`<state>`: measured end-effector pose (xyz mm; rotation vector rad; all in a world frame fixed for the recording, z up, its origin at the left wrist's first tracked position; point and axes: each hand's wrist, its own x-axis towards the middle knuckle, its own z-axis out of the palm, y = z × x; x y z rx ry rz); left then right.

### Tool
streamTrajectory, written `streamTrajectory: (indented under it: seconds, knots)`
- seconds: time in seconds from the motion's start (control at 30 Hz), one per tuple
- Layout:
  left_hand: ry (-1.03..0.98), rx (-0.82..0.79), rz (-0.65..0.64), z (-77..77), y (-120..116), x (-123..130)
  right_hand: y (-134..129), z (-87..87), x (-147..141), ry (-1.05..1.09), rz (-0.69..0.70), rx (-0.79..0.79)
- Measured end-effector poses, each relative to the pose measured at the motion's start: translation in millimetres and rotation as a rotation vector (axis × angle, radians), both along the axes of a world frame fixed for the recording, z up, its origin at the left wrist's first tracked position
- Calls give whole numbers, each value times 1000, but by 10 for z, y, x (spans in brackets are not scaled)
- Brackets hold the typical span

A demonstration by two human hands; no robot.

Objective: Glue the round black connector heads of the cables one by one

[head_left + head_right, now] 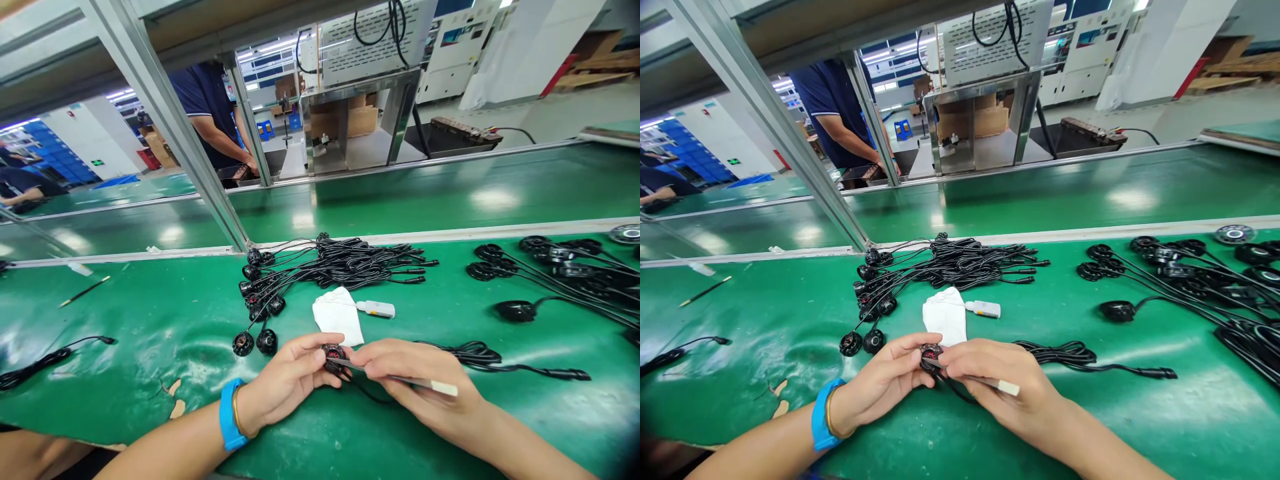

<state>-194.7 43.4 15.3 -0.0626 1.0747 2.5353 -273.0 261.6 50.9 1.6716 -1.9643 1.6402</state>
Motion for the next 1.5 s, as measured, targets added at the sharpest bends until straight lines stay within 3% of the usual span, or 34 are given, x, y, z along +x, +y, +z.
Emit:
streamTrajectory:
  seconds: [0.3, 0.57, 0.83, 1.07, 1.5]
  knots:
    - [-10, -44, -6, 10, 13, 7, 76, -41, -42, 103, 24, 114]
    - [72, -260, -21, 73, 61, 34, 62, 34, -15, 52, -18, 104]
    - [87, -169, -4, 67, 63, 30, 48, 104, 26, -1, -24, 43]
    - [80, -139, -19, 72, 53, 17, 16, 48, 33, 13, -5, 37]
    - [68, -200, -23, 38, 63, 22, 38, 82, 40, 20, -15, 32]
